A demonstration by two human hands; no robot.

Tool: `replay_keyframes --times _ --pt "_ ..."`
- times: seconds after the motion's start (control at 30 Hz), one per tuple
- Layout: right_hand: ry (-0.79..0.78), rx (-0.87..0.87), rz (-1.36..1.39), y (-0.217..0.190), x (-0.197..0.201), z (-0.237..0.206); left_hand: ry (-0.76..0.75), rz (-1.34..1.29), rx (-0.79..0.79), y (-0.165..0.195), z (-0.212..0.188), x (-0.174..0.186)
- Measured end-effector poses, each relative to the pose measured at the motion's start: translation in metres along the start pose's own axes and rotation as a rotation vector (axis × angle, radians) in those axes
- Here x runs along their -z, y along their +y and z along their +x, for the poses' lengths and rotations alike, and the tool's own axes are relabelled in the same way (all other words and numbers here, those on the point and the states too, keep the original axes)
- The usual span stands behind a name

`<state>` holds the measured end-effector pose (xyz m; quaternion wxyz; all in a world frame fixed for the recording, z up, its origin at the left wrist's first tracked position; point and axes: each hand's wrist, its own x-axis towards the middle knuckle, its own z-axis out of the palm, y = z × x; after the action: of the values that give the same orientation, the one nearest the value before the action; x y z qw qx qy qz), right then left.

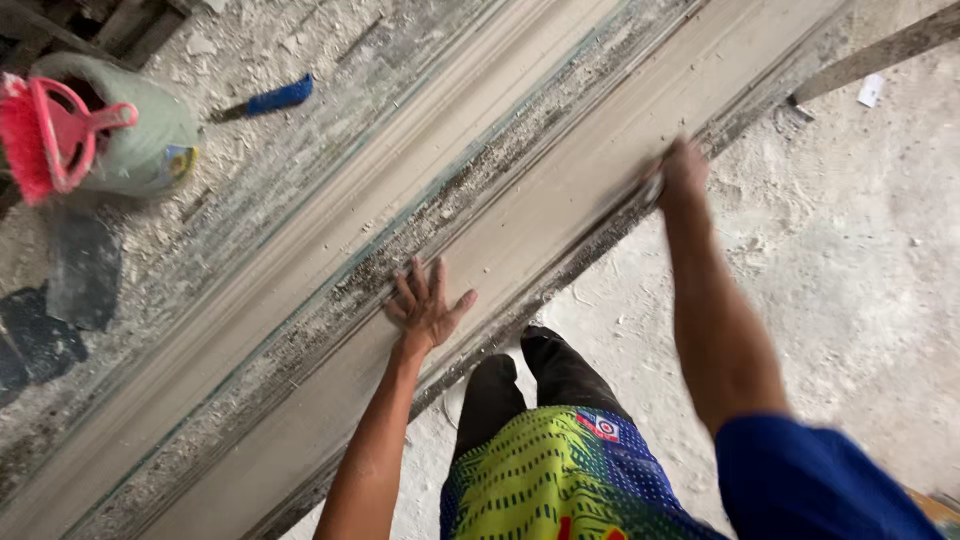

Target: The person smooths long plaster cornice moldings laid on a workbench, running a small hand tool along the molded profiles and rubbing the surfaces by hand. They reposition the moldings and work along different sections, with buckets of plaster slurry nearby on the bench.

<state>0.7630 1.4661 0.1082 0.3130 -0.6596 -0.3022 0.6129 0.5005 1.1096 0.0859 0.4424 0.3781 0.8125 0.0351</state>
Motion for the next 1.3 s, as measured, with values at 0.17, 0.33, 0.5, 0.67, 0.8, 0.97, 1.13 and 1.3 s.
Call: replay_keyframes --times 0.17,0.33,0.5,0.67,0.8,0.97,1.13,1.3 --pt "-0.017 0.119 -0.378 -0.001 -0.009 -0.026 0.002 -0.041 -0.034 0.005 -0.007 0.004" --pt "0.203 0.849 -0.361 0.125 -0.078 -0.159 0.028 -0.037 -0.060 0.000 -0.007 -0.001" --pt "0.144 0.160 -0.083 0.095 -0.060 -0.127 0.204 -0.103 -0.057 0.006 -0.006 -0.010" --pt "-0.079 -0.097 -0.053 -0.035 0.018 0.023 0.272 -0.060 -0.068 0.076 0.023 -0.017" --pt "-0.010 -0.163 0.348 -0.134 0.075 0.139 0.302 -0.072 -0.141 0.179 0.077 -0.013" --pt "-0.037 -0.177 0.398 -0.232 0.123 0.243 0.206 -0.043 -0.143 0.291 0.139 -0.008" --pt "0.239 0.157 -0.494 -0.166 0.078 0.199 -0.016 -0.012 -0.005 0.306 0.154 -0.012" --pt "-0.033 0.088 -0.347 0.007 0.023 0.045 -0.100 -0.093 0.015 0.299 0.159 -0.009"
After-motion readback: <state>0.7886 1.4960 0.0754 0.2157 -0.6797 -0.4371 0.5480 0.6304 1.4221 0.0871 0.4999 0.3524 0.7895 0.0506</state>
